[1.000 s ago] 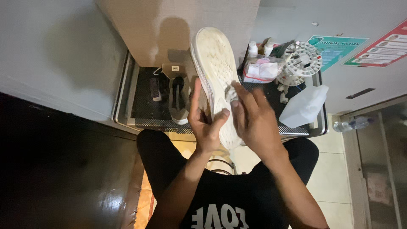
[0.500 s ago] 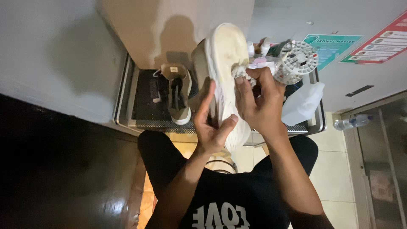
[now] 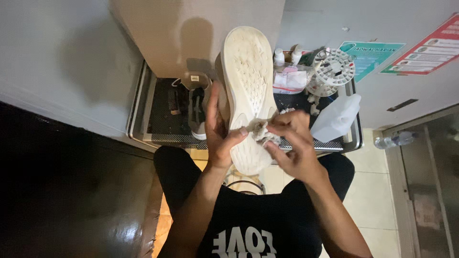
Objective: The person scrubs the sole and sides of a beige sneaker using a small brush and a cloth. They rotate the shoe to access different areas and continue scrubbing the sole throughout the clip.
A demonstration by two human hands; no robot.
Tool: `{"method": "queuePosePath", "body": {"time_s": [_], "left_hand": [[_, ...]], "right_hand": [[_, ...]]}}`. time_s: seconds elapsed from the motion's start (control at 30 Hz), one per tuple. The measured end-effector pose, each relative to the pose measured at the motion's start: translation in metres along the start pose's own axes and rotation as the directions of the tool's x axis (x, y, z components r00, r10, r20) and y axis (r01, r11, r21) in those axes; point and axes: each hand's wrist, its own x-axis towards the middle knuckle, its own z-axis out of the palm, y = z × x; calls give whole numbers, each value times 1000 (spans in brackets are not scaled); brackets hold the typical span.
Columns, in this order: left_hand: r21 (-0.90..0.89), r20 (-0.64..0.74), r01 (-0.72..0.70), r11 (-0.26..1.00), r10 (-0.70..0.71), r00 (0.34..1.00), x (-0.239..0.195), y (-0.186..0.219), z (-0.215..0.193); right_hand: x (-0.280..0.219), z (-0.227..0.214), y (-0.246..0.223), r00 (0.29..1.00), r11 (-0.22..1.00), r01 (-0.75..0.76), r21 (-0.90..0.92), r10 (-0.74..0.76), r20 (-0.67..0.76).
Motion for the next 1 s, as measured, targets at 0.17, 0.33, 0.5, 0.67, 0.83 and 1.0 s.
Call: {"method": "queuePosePath", "body": {"time_s": [0.17, 0.33, 0.5, 0.67, 0.83, 1.0], "left_hand": [[-10, 39, 8, 1000, -7, 999, -2, -9, 6], [111, -10, -62, 992, 64, 998, 9, -3, 7], [30, -51, -52, 998, 54, 997, 13, -2, 2], [182, -93, -93, 979, 112, 989, 16, 3, 2], [260, -72, -199, 945, 224, 972, 10, 3, 17], [209, -110, -221, 953, 247, 963, 9, -12, 10]], "right_hand": [[26, -14, -2, 980, 967, -160, 199, 180, -83], [-3, 8, 5, 980, 921, -173, 349, 198, -35], [-37, 16, 34, 984, 888, -177, 425, 159, 77], [-18, 15, 10, 991, 890, -130, 437, 113, 66], [-1, 30, -1, 975, 945, -98, 313, 154, -160], [10, 48, -7, 905, 945, -206, 252, 282, -319]]}}
